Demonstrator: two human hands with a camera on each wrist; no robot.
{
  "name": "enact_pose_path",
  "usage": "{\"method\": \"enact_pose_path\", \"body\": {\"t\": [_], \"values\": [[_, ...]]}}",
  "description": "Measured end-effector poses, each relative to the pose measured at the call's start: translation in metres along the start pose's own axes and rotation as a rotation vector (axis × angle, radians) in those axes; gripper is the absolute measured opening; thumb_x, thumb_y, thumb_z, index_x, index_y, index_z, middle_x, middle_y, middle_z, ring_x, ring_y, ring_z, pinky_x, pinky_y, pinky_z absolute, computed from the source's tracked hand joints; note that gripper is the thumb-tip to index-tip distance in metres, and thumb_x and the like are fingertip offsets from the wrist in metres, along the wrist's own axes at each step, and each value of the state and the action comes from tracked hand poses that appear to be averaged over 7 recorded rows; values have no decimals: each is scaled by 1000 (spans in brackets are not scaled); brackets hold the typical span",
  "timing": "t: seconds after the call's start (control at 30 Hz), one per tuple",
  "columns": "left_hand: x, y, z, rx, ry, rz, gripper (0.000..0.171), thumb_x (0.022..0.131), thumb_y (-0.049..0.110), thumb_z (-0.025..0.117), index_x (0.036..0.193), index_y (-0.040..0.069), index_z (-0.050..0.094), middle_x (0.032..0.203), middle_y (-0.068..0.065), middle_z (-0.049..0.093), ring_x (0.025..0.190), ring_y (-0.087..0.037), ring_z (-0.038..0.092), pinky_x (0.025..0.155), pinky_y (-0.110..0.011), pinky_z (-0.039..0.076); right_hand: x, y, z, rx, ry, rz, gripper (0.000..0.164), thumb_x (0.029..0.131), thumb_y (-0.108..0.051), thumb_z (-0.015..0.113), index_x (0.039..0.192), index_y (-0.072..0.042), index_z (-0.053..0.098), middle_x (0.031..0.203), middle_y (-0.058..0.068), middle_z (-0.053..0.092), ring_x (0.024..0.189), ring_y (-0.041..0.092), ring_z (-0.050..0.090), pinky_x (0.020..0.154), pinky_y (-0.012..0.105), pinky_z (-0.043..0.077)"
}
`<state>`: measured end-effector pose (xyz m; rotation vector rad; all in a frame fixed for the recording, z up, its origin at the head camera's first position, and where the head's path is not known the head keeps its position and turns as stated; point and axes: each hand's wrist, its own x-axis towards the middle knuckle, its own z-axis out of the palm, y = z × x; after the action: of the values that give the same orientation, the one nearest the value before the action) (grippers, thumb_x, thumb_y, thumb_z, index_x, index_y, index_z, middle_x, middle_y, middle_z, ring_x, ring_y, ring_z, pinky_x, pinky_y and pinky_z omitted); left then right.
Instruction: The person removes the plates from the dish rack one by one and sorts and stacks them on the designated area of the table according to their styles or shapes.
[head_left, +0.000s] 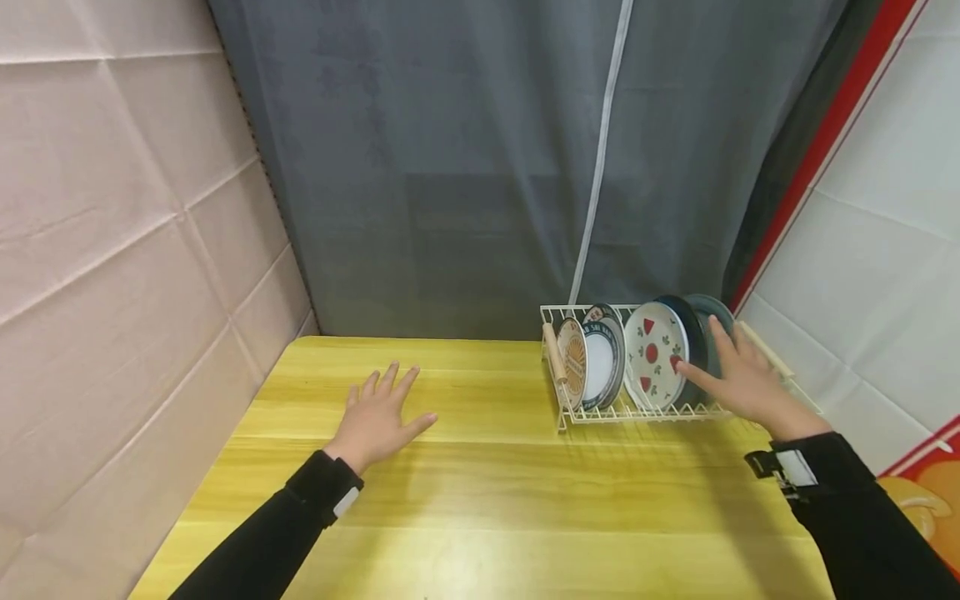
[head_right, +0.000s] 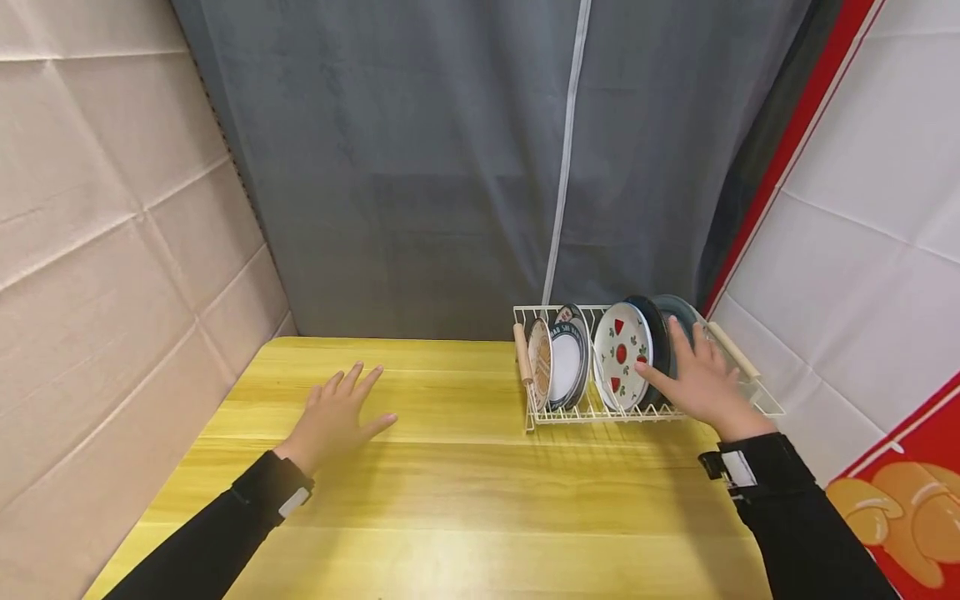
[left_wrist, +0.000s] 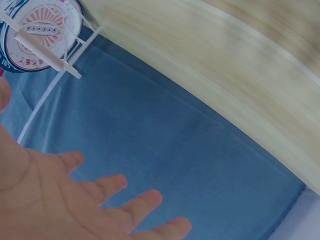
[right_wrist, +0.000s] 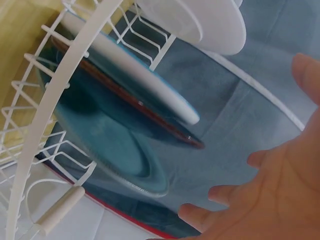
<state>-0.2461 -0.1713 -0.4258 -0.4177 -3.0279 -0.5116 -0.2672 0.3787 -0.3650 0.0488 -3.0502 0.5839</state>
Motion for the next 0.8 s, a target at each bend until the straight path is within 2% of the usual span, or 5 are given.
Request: {"method": "enact_pose_path", "body": {"t": [0.17, 0.37, 0.53, 0.8], "values": [[8, 10, 7, -4, -16, 11, 89, 110, 62, 65, 180, 16, 34, 186, -28, 28, 169, -63, 28, 133, -90, 21, 3, 12, -4, -4, -12, 8, 116, 114, -70, 48, 176, 6, -14, 174, 54, -13, 159, 82, -1, 120, 102, 12], [19, 26, 18, -12, -22, 42, 89, 109, 63, 66, 180, 19, 34, 187, -25, 28, 170, -60, 28, 136, -85, 23, 7, 31, -7, 32, 11, 17, 115, 113, -71, 48, 177, 2, -13, 173, 56, -10, 156, 86, 1, 114, 106, 12], [26, 46, 27, -3, -44, 78, 89, 110, 65, 64, 181, 22, 32, 189, -22, 25, 172, -57, 26, 139, -81, 23, 7, 37, -11, 50, -5, 37, 118, 111, -75, 46, 176, 3, -15, 172, 57, -13, 154, 89, -2, 113, 106, 9], [36, 83, 47, 19, -79, 155, 88, 110, 68, 62, 180, 24, 35, 189, -20, 27, 173, -54, 27, 142, -73, 25, 8, 37, -19, 56, -66, 52, 110, 117, -69, 36, 172, 5, -24, 169, 57, -24, 152, 90, -10, 118, 103, 8]]}}
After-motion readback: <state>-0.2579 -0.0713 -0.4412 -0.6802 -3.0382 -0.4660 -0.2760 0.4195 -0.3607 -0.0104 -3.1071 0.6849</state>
